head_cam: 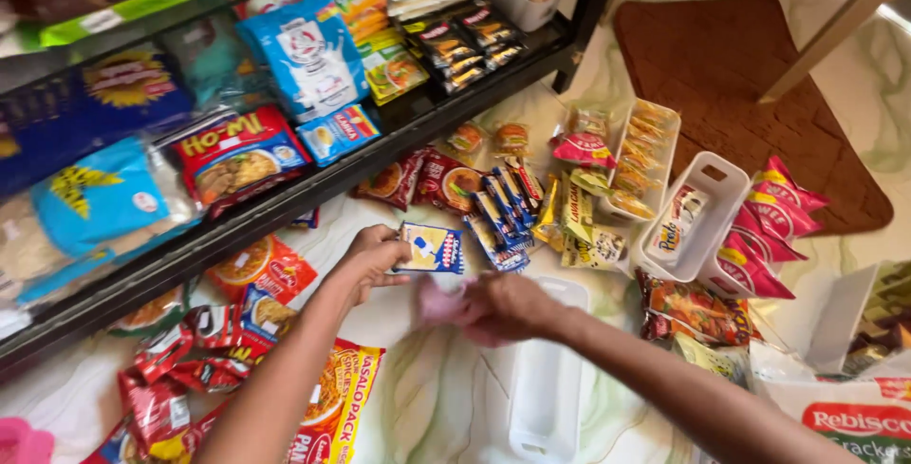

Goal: Clean individual snack packages with a cloth and organize them on shelves and in bins.

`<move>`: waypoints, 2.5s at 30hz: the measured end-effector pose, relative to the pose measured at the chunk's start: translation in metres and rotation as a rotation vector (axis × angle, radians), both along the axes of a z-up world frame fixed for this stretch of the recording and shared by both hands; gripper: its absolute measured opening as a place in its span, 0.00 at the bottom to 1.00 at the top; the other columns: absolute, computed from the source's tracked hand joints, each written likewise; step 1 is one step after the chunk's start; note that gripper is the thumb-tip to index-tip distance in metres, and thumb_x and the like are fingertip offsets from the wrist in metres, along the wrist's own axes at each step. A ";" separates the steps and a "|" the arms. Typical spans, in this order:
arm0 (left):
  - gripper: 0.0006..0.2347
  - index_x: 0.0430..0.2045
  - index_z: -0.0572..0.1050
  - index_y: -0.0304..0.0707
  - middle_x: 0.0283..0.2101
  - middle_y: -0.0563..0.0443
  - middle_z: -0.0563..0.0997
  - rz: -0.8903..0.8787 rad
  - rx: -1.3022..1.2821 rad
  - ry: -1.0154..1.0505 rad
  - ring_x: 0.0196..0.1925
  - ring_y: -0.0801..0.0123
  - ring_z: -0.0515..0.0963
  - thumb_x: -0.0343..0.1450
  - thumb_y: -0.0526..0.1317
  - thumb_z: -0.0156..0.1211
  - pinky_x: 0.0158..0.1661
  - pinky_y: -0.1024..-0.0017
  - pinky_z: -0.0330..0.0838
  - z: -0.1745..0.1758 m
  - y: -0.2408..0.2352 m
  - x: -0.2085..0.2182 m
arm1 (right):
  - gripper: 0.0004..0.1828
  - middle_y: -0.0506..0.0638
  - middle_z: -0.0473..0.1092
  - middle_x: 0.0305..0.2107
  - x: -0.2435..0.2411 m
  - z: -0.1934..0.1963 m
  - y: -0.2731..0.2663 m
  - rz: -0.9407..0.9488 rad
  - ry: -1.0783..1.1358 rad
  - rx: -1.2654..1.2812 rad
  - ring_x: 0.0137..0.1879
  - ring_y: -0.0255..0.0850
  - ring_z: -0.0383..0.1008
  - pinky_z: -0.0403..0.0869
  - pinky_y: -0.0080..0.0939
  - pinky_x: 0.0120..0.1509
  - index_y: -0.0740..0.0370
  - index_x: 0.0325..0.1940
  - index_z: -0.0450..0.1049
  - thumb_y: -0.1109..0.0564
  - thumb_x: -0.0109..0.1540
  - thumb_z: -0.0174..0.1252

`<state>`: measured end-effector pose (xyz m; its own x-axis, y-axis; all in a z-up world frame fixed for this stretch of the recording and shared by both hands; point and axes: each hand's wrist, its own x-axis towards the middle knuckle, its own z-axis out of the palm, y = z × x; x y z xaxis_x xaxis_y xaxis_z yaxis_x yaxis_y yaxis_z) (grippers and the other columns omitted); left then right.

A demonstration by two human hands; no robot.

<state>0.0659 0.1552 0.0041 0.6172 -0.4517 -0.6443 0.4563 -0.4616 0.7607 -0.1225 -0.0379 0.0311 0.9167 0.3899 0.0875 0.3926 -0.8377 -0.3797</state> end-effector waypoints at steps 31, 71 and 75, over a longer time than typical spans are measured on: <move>0.15 0.48 0.74 0.31 0.44 0.47 0.82 -0.171 -0.542 -0.227 0.44 0.71 0.81 0.66 0.31 0.60 0.47 0.69 0.79 0.171 -0.020 -0.207 | 0.20 0.59 0.73 0.57 -0.082 0.098 0.020 -0.774 -0.668 1.083 0.68 0.48 0.65 0.62 0.46 0.70 0.66 0.60 0.76 0.51 0.68 0.55; 0.08 0.45 0.75 0.34 0.40 0.48 0.83 0.015 -0.758 -0.095 0.37 0.70 0.83 0.74 0.36 0.61 0.40 0.69 0.81 0.154 -0.072 -0.172 | 0.20 0.52 0.78 0.42 -0.106 0.088 0.066 -0.710 -0.004 2.101 0.42 0.37 0.81 0.80 0.40 0.47 0.66 0.58 0.73 0.61 0.62 0.63; 0.11 0.47 0.73 0.37 0.41 0.50 0.83 0.082 -0.729 -0.251 0.38 0.73 0.83 0.72 0.33 0.60 0.42 0.71 0.81 0.149 -0.073 -0.166 | 0.18 0.53 0.78 0.40 -0.109 0.088 0.085 -0.758 0.110 2.247 0.40 0.40 0.81 0.81 0.43 0.45 0.64 0.55 0.74 0.58 0.62 0.62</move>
<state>-0.0997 0.0819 0.1535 0.7552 -0.6545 -0.0379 0.2410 0.2234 0.9445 -0.2311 0.0471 0.1190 0.8257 -0.4730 -0.3074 0.2585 0.8016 -0.5390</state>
